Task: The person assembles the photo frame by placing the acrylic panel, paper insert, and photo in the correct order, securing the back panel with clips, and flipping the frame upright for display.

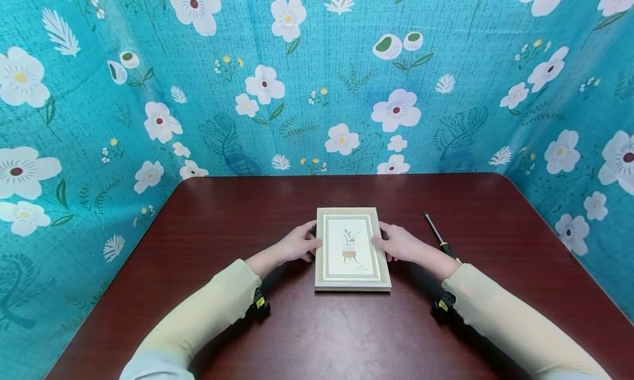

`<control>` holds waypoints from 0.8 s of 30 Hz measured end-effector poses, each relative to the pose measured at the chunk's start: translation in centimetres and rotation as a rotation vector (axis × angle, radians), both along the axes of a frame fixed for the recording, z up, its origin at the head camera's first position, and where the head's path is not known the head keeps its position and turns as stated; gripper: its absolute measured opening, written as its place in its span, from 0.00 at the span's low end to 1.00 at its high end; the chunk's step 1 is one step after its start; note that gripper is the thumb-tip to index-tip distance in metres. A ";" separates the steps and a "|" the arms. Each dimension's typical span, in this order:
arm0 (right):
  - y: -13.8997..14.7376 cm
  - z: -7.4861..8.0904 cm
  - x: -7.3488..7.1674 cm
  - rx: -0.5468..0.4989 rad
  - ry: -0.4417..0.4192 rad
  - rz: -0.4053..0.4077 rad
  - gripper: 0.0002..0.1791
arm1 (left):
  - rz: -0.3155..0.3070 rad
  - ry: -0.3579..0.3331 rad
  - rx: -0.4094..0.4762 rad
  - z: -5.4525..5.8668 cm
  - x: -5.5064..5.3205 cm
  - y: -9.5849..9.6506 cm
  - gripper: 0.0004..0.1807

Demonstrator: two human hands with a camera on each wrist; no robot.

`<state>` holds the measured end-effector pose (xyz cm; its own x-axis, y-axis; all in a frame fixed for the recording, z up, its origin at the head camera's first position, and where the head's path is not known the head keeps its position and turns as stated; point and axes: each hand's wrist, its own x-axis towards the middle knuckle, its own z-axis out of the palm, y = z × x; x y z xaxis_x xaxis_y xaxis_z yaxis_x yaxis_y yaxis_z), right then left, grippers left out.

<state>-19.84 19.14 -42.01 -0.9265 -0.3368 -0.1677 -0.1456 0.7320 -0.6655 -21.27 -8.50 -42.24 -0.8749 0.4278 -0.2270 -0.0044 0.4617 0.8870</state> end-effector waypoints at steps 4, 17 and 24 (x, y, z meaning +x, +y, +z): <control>0.0 0.1 -0.1 0.048 0.001 -0.001 0.34 | -0.036 0.047 -0.080 -0.1 -0.3 -0.2 0.36; 0.1 -0.2 -0.5 0.129 -0.028 0.015 0.35 | -0.153 0.238 -0.302 0.1 -0.4 -0.1 0.36; -0.2 -0.3 -0.5 0.139 -0.030 0.011 0.33 | -0.133 0.240 -0.330 0.0 -0.4 0.1 0.36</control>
<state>-20.39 18.96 -42.28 -0.9168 -0.3186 -0.2409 -0.1359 0.8160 -0.5618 -21.69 -8.38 -42.28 -0.8618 0.4788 -0.1672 0.2630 0.7039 0.6598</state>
